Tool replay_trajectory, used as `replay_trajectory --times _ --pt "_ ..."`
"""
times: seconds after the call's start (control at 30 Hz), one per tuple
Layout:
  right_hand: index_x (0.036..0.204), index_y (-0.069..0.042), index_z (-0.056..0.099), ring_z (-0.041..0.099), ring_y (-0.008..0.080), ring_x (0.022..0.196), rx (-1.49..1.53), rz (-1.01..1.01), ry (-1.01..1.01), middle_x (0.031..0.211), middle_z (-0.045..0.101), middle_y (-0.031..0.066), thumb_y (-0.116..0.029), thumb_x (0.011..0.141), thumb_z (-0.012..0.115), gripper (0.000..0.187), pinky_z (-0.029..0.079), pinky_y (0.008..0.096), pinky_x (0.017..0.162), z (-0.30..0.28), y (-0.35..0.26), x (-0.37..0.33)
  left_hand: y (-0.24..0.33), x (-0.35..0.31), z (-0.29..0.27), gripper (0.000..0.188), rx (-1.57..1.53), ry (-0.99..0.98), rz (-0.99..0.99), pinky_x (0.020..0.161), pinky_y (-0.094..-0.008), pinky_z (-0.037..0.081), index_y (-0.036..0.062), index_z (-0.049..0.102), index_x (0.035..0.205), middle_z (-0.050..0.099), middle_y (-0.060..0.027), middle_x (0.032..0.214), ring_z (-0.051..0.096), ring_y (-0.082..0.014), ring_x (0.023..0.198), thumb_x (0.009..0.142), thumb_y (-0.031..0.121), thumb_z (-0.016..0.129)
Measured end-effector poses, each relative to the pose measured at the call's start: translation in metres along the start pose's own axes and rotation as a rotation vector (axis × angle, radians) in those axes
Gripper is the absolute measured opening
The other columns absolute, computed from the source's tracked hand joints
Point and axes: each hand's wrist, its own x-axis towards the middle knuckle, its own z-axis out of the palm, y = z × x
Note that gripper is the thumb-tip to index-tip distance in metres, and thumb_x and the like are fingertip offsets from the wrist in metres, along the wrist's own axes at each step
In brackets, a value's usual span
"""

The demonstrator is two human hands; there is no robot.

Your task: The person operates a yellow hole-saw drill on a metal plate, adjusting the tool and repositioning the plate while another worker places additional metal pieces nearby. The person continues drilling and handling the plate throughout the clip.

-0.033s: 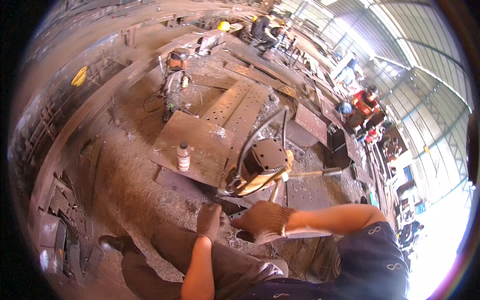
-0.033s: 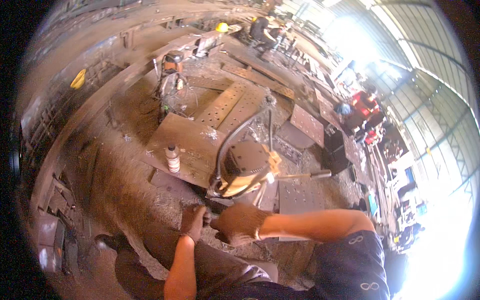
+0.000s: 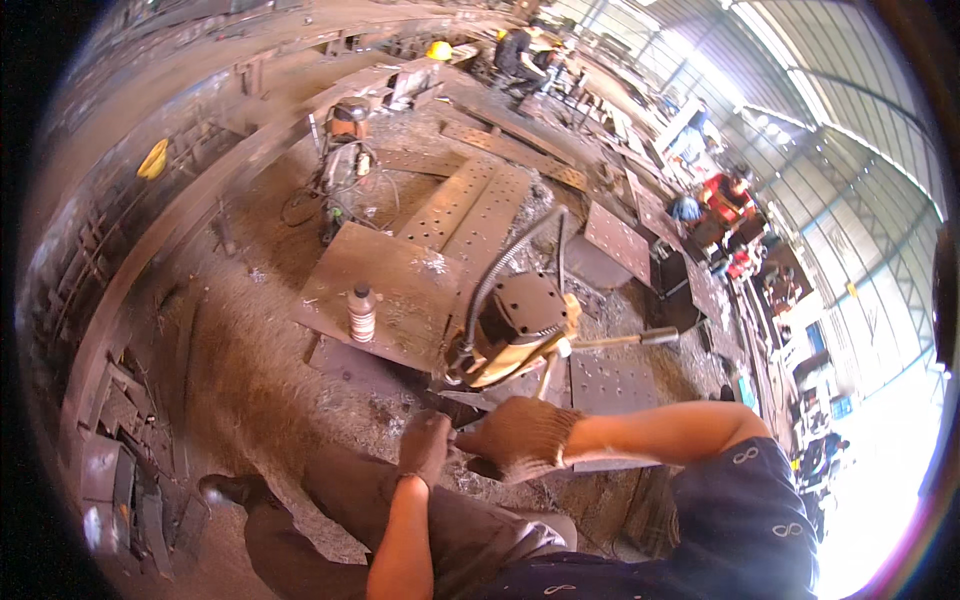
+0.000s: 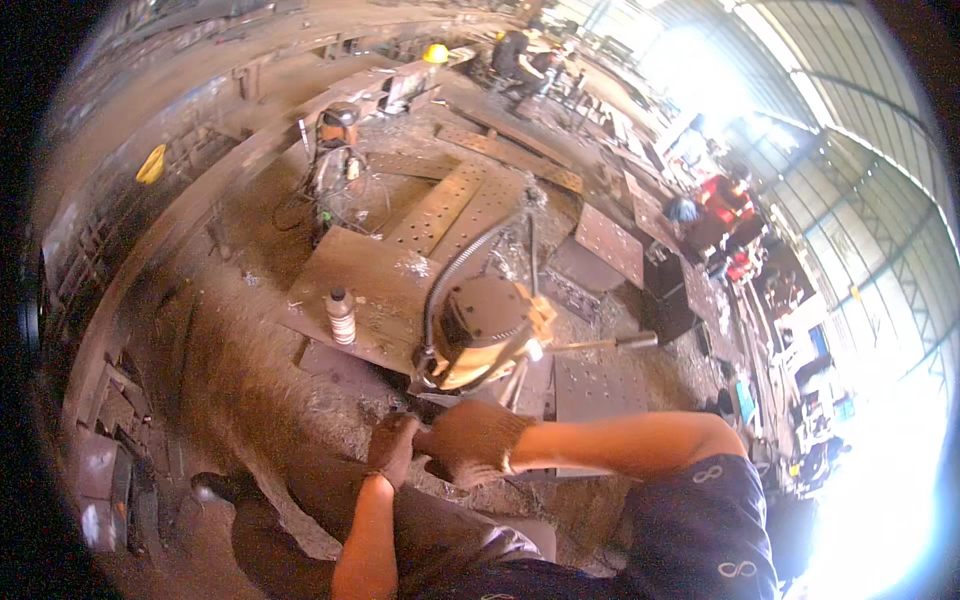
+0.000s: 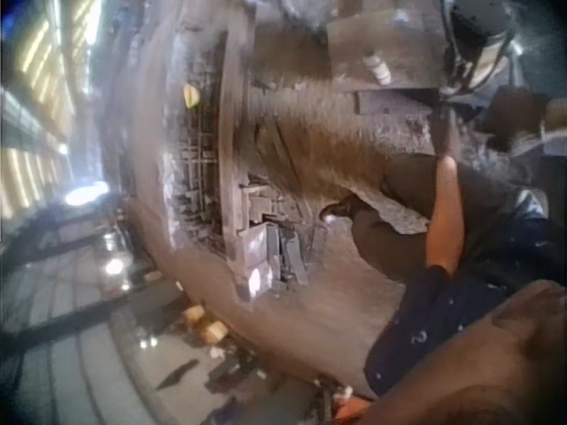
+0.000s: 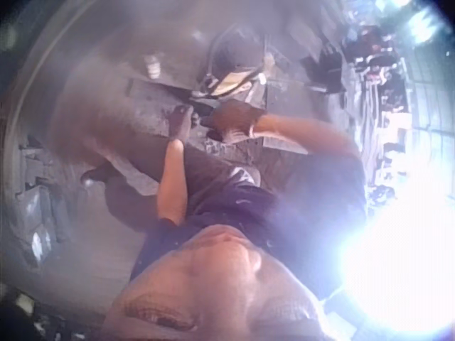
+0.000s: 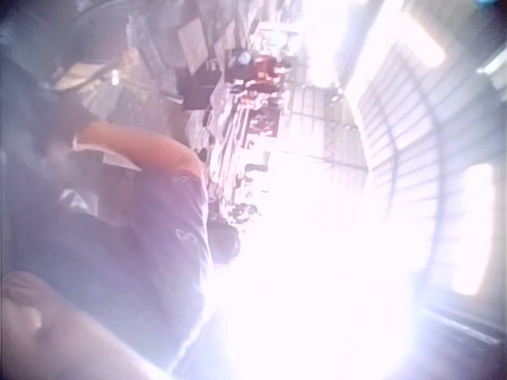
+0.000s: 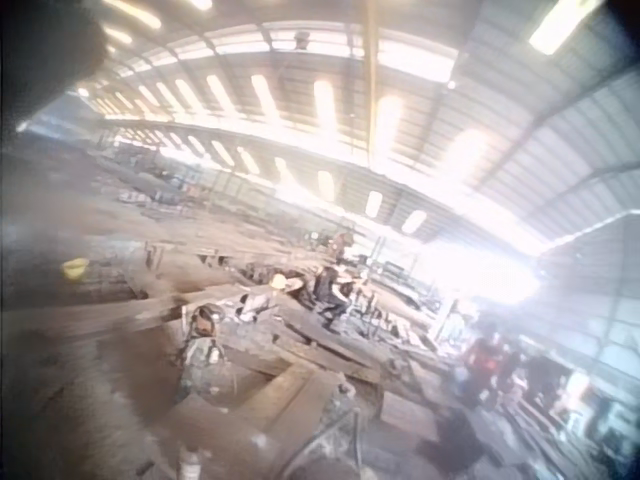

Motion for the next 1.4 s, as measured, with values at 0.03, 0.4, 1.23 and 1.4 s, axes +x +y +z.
replay_trajectory --times 0.03,0.4,1.23,1.4 --pt "0.127 -0.011 0.068 0.078 0.0475 0.091 0.001 -0.012 0.053 0.092 0.077 0.0238 -0.033 0.1 0.068 0.035 0.061 0.0594 0.076 0.0 -0.002 -0.002 -0.023 -0.002 0.011 0.027 0.306 -0.056 0.216 0.082 -0.0421 0.061 0.0061 0.073 0.115 0.077 -0.0099 0.103 0.074 -0.0298 0.09 0.107 0.031 0.066" --pt "0.111 -0.005 0.076 0.078 0.0454 0.097 -0.045 -0.07 0.295 0.096 0.079 0.0215 -0.033 0.096 0.071 0.032 0.062 0.0568 0.082 0.019 0.009 -0.004 0.003 -0.05 0.087 0.048 0.745 -0.388 0.14 0.097 -0.045 0.056 0.0057 0.074 0.117 0.078 -0.0165 0.114 0.075 -0.0331 0.109 0.1 0.05 0.069" --pt "0.11 -0.006 0.073 0.079 0.0469 0.09 0.133 0.05 0.737 0.092 0.077 0.0246 -0.02 0.095 0.066 0.022 0.063 0.0609 0.08 0.045 0.001 -0.014 -0.029 -0.058 0.139 0.059 0.625 -0.409 0.108 0.099 -0.0515 0.058 0.0074 0.072 0.137 0.078 -0.0263 0.124 0.074 -0.045 0.118 0.101 0.055 0.07" --pt "0.106 -0.004 0.069 0.079 0.0434 0.086 0.198 0.127 0.922 0.086 0.076 0.0203 -0.019 0.094 0.067 0.019 0.062 0.0594 0.075 0.073 0.004 -0.014 -0.051 -0.052 0.139 0.056 0.812 -0.467 0.187 0.115 -0.0498 0.049 0.0026 0.063 0.147 0.066 -0.0262 0.148 0.061 -0.0426 0.14 0.108 0.043 0.064"
